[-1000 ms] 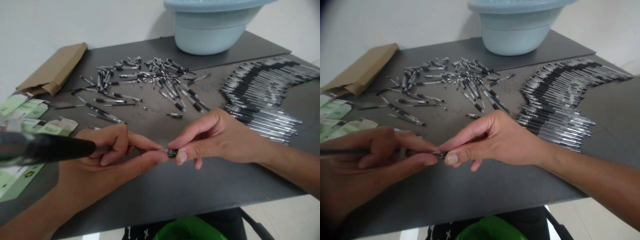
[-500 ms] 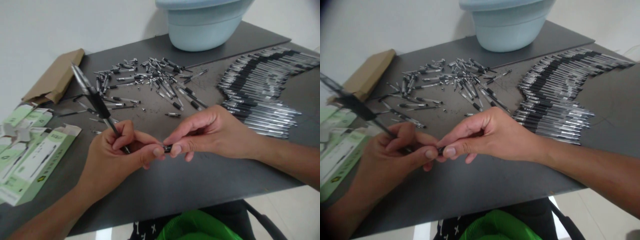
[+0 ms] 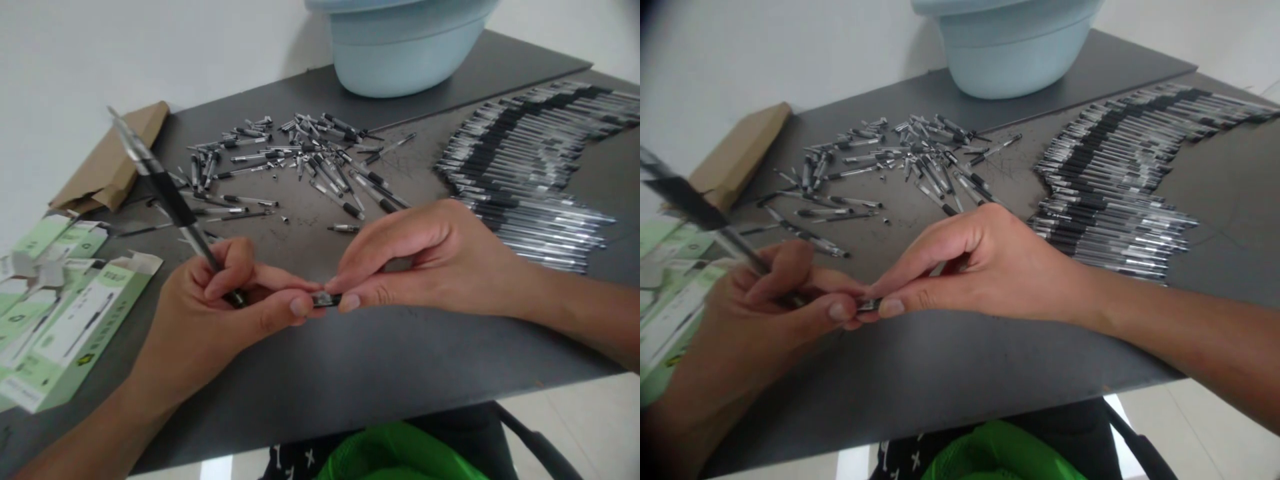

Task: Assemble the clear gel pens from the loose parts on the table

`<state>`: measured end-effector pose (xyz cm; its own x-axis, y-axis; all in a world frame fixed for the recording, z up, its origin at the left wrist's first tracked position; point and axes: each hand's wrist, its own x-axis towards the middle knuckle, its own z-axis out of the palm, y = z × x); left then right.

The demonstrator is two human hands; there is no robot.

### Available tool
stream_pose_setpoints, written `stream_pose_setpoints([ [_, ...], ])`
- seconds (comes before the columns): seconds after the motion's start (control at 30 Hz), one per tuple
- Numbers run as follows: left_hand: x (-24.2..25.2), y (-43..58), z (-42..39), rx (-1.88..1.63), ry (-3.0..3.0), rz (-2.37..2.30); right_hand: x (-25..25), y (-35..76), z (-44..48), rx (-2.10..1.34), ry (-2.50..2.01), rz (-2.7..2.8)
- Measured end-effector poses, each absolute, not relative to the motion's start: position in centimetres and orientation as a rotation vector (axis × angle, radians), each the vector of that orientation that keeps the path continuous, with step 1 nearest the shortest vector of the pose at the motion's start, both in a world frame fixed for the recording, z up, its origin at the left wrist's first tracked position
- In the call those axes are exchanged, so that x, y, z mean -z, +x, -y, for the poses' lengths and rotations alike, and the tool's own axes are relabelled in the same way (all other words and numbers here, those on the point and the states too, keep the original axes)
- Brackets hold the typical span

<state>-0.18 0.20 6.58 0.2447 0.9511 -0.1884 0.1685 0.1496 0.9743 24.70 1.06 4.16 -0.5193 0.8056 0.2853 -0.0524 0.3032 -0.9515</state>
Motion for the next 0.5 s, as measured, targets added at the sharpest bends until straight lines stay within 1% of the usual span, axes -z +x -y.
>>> stream_pose_setpoints([
  [0.23, -6.9, 0.2, 1.0, -0.873, 1.406, -1.269, -4.1, 24.9, -1.0, -1.353, -0.651, 1.758],
  [0.5, -7.0, 0.2, 1.3, -0.84, 1.407, -1.271, -3.9, 24.9, -1.0, -1.44, -0.689, 1.761],
])
